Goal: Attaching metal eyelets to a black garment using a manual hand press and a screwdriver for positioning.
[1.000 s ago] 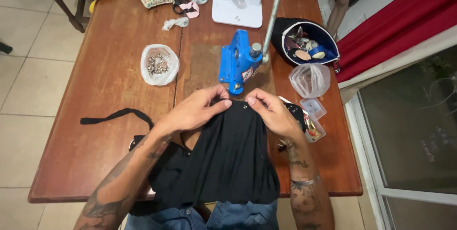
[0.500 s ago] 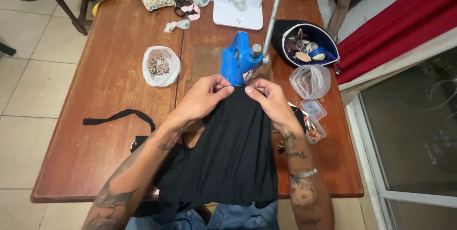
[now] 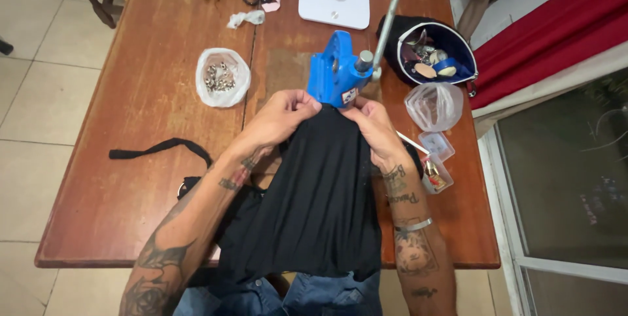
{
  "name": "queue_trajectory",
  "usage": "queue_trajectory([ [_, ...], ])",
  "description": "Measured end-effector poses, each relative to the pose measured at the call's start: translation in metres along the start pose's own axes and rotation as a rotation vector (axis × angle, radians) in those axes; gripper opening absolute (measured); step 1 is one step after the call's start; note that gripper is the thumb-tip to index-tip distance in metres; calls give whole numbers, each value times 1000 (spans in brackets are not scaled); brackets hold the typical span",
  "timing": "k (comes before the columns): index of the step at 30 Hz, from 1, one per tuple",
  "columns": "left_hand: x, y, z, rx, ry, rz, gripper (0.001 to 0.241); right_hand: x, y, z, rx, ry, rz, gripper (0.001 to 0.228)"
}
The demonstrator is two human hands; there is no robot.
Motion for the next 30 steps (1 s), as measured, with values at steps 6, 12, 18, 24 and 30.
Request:
queue_trajectory([
  [6,-2,0,-2,36,-43,4,20,1,0,-1,23,-31,-4,19],
  [12,-27,3,13,121,-114,178,23,-11,6,-2,76,-126,-125,15],
  [18,16,-8,-14,286,-134,486,31,-16,15,-13,134,-181,-157,13],
  [24,75,3,-59,352,548,580,31,-2,3,4,115,-180,-104,13],
  [30,64,9,-52,357,631,537,17,8,-7,5,130,-159,-43,17],
])
Point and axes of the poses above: each hand's wrist, its own z-axis towards the middle knuckle, its own y-axis out of the palm, x = y × z, the point moved 8 cm from there along z, towards the middle knuckle, and after that the axes turned 13 degrees about z, right-handed, at the moved point
